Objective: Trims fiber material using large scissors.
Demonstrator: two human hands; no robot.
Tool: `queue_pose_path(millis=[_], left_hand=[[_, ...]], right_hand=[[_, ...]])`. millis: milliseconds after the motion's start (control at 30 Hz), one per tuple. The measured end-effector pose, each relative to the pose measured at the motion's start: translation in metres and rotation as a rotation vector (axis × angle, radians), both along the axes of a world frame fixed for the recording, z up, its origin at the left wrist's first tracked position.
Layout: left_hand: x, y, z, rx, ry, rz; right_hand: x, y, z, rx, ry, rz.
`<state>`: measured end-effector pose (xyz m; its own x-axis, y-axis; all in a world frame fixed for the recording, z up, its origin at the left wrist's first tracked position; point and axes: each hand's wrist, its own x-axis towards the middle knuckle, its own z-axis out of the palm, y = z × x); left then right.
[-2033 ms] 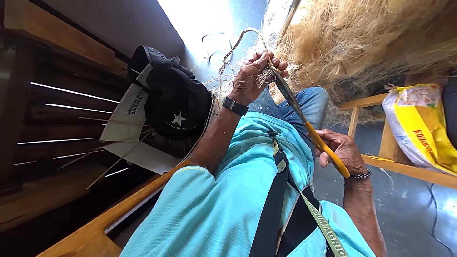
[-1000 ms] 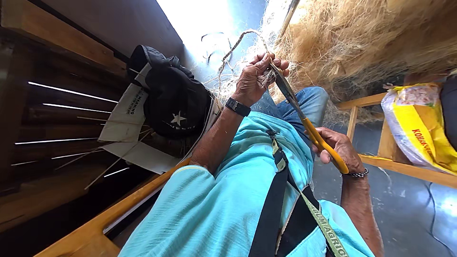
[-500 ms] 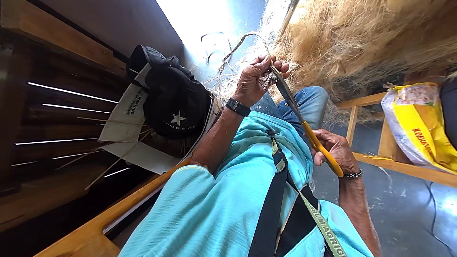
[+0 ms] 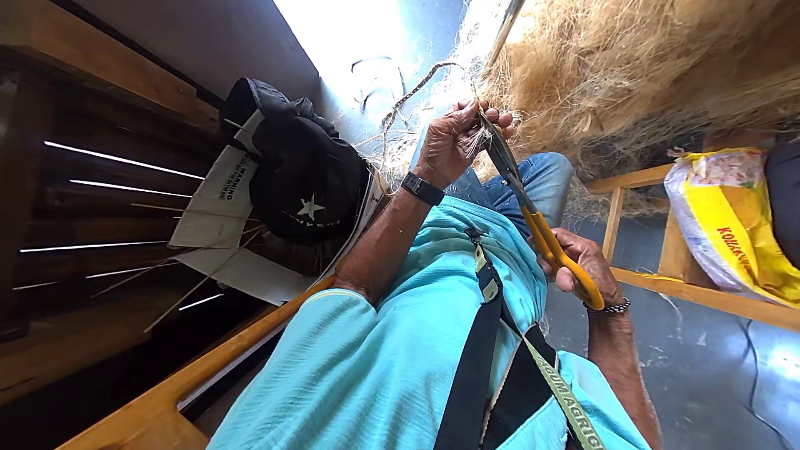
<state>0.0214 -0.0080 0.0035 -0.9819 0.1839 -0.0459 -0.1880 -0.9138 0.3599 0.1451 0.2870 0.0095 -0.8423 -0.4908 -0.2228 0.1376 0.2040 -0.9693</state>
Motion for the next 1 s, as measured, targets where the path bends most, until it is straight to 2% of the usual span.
queue_pose_path(millis=[300, 500, 633, 867, 1000], left_hand=[[0.001, 0.001, -0.001, -0.006, -0.052, -0.002], [-0.002, -0.003, -0.004, 0.033, -0.081, 0.034], [-0.002, -0.005, 0.005, -0.036, -0.065, 0.082], [0.001, -0.008, 0.016, -0.081, 0.043, 0.044], [0.007, -0.005, 0.028, -0.276, 0.122, 0.025]], right_hand=[[0.005, -0.006, -0.005, -0.050, 0.011, -0.057], [0.006, -0.002, -0.003, -0.114, -0.034, -0.009], [0.007, -0.002, 0.006, -0.151, 0.035, -0.019], [-0.007, 0.000, 0.028, -0.186, 0.217, -0.081], [-0.019, -0.010, 0.039, -0.118, 0.333, -0.222]])
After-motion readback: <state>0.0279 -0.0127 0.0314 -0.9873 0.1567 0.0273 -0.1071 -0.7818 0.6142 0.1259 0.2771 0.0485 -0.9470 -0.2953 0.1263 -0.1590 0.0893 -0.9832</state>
